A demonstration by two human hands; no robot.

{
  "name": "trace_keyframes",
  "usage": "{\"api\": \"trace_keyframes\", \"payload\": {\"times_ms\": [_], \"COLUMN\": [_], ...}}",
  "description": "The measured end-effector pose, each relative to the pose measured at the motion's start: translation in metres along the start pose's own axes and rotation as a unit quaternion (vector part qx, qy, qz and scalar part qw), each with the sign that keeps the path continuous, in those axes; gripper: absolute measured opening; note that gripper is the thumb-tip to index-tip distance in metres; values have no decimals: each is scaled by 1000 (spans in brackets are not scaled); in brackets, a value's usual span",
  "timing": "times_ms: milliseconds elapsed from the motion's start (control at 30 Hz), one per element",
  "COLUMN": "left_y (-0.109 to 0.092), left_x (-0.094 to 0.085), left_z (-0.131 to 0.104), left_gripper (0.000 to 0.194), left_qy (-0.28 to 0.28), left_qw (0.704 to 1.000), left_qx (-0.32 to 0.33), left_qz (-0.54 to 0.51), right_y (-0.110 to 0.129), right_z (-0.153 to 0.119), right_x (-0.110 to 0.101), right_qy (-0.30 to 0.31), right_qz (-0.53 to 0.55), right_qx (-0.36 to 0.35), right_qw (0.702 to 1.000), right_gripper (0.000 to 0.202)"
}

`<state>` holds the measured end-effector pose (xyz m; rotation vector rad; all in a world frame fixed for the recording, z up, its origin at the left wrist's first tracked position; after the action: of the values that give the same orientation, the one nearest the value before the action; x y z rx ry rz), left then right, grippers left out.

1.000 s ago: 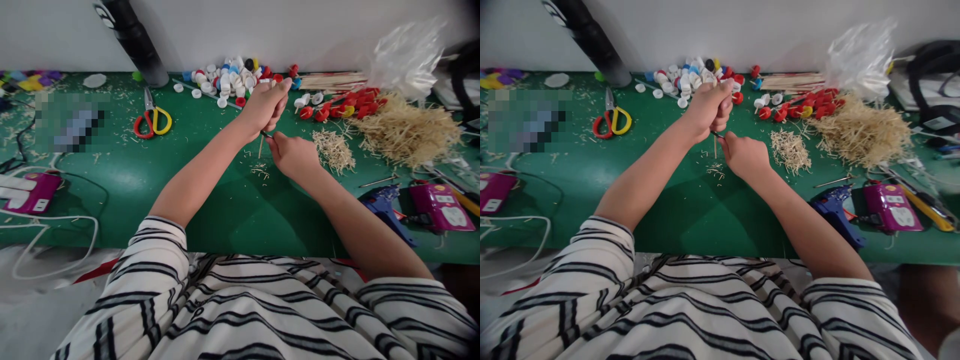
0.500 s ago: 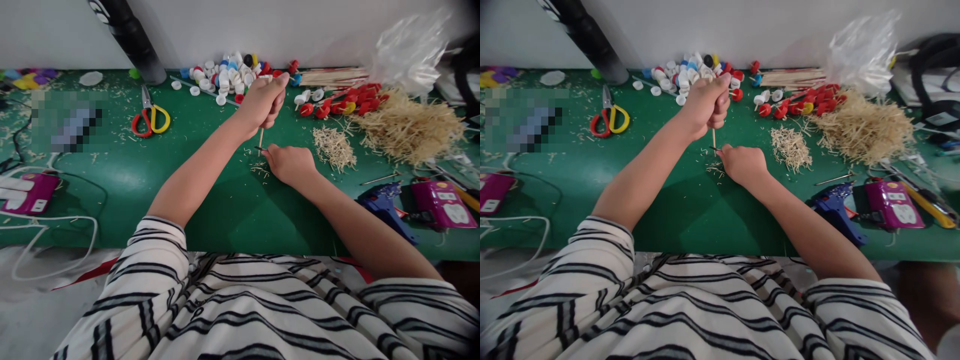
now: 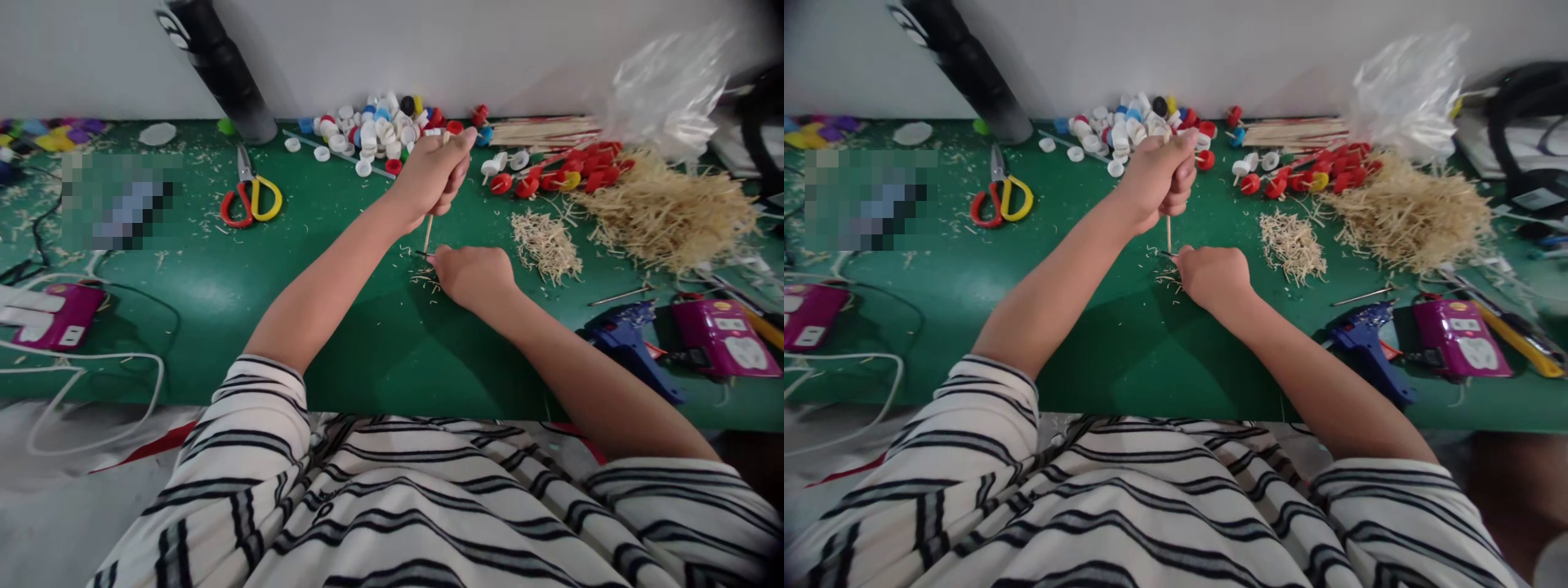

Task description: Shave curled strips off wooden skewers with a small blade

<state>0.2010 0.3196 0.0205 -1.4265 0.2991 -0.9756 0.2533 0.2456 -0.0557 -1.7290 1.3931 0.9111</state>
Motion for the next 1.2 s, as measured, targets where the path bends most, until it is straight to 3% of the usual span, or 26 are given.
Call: {"api": "trace_keyframes", "payload": {"times_ms": [200,367,500,667,933,1100,1200], "left_y": [21,10,4,22,19,12,7], "left_x": [-8,-1,8,1,3,0,-7], "left_z": [10,6,6,11,5,5,5], "left_gripper": [51,51,52,55,54,54,55], "left_qy": [-23,22,60,33,31,27,-11], "left_qw": [988,998,996,994,992,997,998], "left_qx": [-19,-44,-46,-75,-91,-72,-61], "left_qz": [-153,-32,42,-67,-83,-14,22], "right_y": [-1,-7,-12,-15,-19,-20,-19], "right_z": [-5,-20,-24,-24,-25,-21,-15], "right_x": [-5,-32,-43,-46,-42,-39,-36], "right_qy": [-13,-112,-141,-171,-167,-169,-161], "right_qz": [-6,-7,7,16,14,29,44], "right_qx": [-8,1,15,8,4,-2,-10], "right_qw": [1000,994,990,985,986,985,986], "right_gripper": [54,60,60,58,59,59,58]}}
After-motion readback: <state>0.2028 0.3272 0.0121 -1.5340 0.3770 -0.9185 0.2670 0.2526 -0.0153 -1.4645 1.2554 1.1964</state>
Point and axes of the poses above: each hand's wrist, its own z-axis towards the middle knuckle, its own x-axis out of the palm, y = z × x, the point moved 9 cm from there along z, towards the middle knuckle, and after that the axes turned 15 degrees about y, right-handed, at the moved point
